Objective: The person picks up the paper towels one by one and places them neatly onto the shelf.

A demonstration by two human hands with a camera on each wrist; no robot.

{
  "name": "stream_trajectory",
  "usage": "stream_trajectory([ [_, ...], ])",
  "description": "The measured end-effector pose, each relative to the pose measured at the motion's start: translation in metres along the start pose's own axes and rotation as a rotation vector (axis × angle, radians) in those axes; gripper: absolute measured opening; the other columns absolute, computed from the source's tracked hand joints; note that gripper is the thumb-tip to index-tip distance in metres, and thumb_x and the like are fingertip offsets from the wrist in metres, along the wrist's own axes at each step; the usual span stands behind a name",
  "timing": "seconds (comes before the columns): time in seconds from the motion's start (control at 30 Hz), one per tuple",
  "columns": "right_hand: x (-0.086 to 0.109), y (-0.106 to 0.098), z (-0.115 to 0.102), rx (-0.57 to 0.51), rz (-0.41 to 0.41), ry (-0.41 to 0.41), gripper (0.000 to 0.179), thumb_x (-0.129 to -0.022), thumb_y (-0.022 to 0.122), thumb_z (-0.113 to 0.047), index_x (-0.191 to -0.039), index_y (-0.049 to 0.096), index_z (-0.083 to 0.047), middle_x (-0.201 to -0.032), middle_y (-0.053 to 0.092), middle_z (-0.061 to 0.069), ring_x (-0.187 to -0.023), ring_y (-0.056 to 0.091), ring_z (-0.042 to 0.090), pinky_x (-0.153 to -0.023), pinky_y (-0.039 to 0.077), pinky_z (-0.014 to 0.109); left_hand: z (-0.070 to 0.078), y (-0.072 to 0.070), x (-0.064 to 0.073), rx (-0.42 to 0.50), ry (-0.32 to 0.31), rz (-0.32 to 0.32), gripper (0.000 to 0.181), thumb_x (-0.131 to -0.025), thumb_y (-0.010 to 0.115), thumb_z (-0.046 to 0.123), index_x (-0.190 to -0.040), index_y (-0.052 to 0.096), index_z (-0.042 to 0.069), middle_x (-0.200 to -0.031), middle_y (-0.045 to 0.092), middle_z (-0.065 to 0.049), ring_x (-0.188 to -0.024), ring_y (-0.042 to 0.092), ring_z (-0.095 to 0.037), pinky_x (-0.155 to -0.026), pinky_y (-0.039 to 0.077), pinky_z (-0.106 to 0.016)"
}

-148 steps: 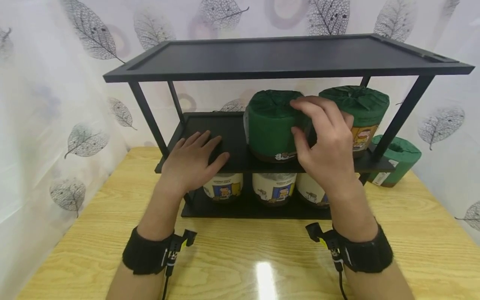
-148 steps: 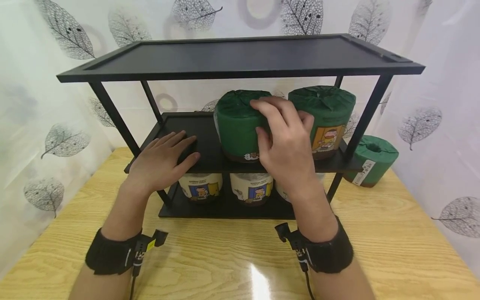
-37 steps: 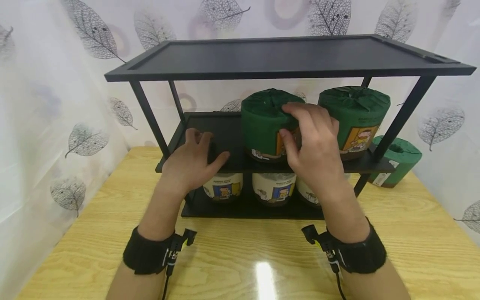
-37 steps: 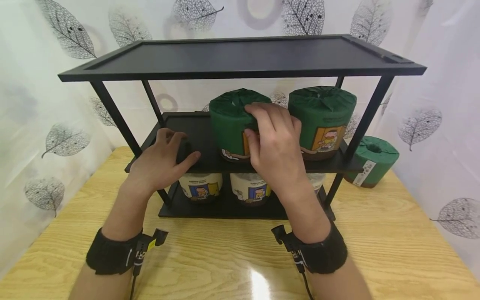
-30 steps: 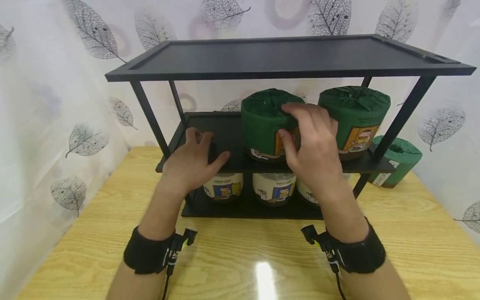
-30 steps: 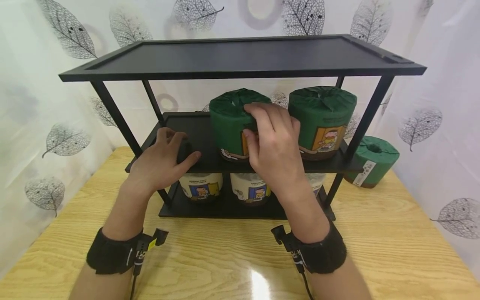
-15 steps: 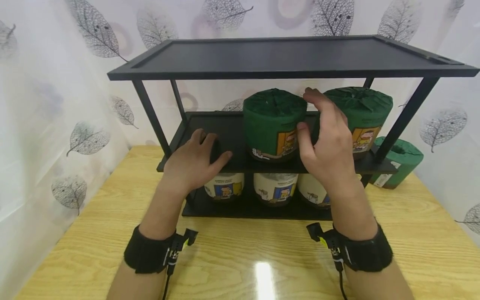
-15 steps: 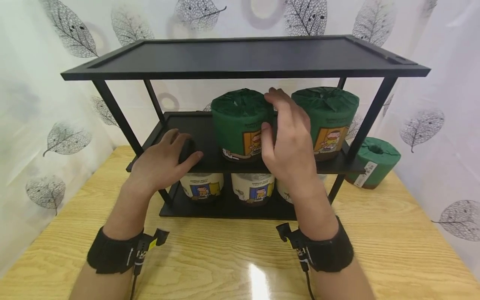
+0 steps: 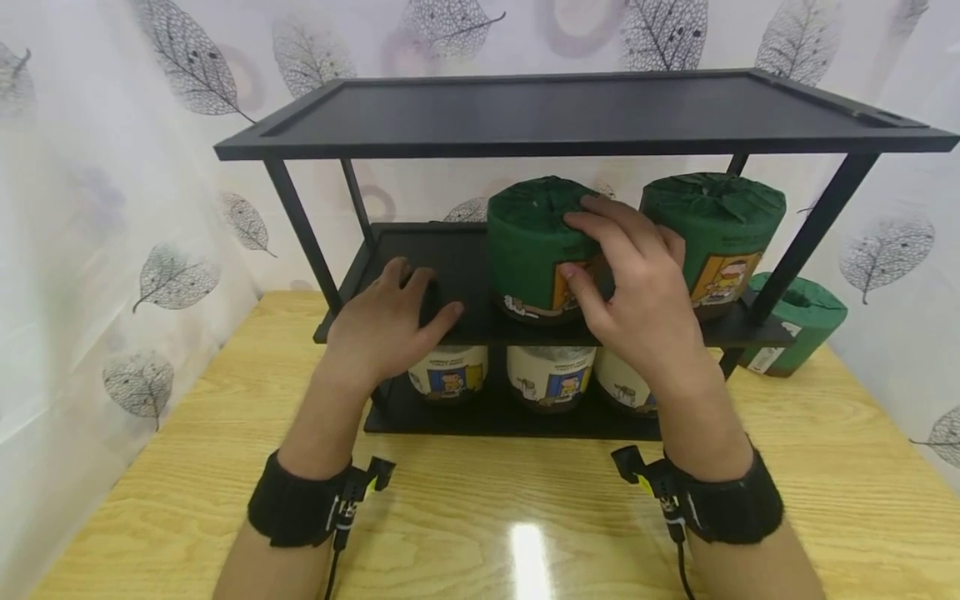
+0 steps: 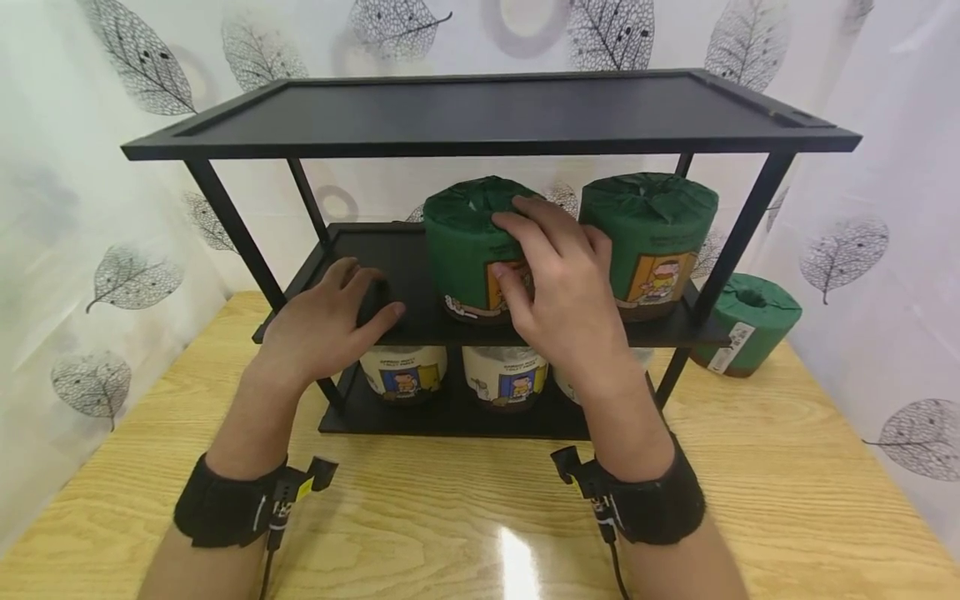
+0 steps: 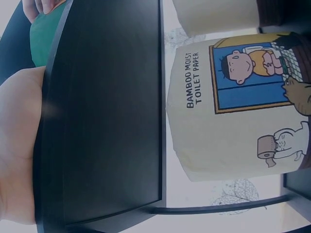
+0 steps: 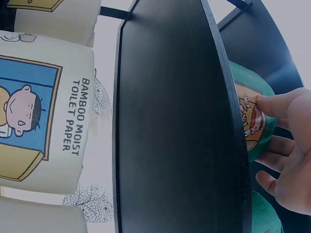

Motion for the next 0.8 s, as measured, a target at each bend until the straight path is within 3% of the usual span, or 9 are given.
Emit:
stream_trajectory([
  [0.37,0.0013,0.0010,-0.0011,0.013,0.026,0.011,0.043,-0.091,0.075,-0.018,-0.131,0.063,-0.005,-0.141,0.056,0.016,-0.131,0.051,0.035,-0.096,0.030,0.058,0.0010,0.0000,0.0003,-0.013,-0.002,-0.007,0.075,-0.099,0.038,0.064,-0.151,0.042,0.010,-0.159,0.028,-0.024,-0.134,0.050,-0.041,-0.098,0.050,-0.055],
  [0.8,0.0005,0.0031,-0.0019,0.062,0.031,-0.017,0.039,-0.097,0.067,-0.024,-0.131,0.062,-0.006,-0.140,0.056,0.017,-0.129,0.048,0.038,-0.090,0.029,0.060,0.0010,-0.0004,0.0000,-0.018,0.008,0.001,0.075,-0.100,0.039,0.063,-0.150,0.043,0.008,-0.159,0.028,-0.025,-0.135,0.048,-0.042,-0.100,0.049,-0.055],
])
Point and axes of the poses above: each hand's wrist, its own x-axis away from the middle knuckle, its own y-axis out of the palm, z = x × y, the point moved 1 cm from there along -x, towards the middle knuckle
